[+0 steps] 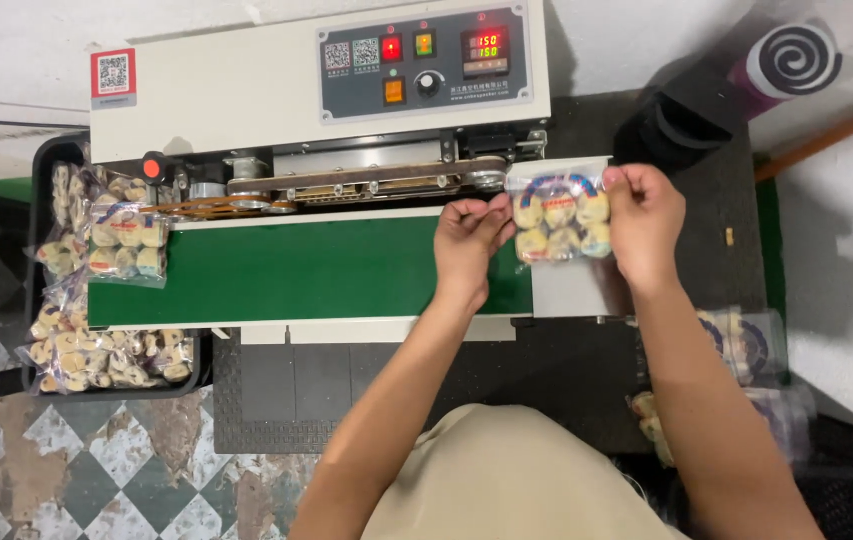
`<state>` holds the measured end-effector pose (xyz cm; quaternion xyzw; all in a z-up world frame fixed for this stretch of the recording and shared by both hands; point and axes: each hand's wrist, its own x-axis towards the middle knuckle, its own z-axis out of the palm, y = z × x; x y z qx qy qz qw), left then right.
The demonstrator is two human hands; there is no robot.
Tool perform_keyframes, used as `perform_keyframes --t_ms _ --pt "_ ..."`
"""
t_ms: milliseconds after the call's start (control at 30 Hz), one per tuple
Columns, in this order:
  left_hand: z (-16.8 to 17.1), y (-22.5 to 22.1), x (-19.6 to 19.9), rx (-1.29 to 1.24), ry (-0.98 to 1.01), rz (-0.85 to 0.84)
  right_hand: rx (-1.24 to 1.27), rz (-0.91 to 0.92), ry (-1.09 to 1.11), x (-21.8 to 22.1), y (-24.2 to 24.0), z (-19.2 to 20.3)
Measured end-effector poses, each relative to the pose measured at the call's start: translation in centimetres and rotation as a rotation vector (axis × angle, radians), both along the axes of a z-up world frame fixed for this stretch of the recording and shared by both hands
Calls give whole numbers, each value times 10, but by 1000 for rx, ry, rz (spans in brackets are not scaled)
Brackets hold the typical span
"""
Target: Placing small bags of pastries onto a heat sealer conveyor belt and organizing sealed bags in a bin.
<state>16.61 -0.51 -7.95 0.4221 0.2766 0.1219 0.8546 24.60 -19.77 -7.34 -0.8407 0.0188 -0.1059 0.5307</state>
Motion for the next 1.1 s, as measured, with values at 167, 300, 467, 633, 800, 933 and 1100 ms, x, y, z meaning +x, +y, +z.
perform_keyframes --t_ms 167,300,467,633,800,933,1100 --pt "1 17 -25 93 -106 51 67 0 -52 13 32 -6" --pt "3 34 -57 302 -200 31 -53 14 -103 10 45 -7" --pt "-8 46 -71 355 -246 -5 -242 33 -277 3 25 -6" --pt "-28 60 -84 467 -318 -21 -622 74 -382 -61 -79 -13" --pt "2 71 -107 673 -414 -148 -824 -43 401 -182 -200 -12" --pt "-7 83 -91 712 -393 -120 -889 -138 633 -272 -258 -18" --pt "-18 95 -91 671 -361 -170 -664 -275 663 -296 -284 -65"
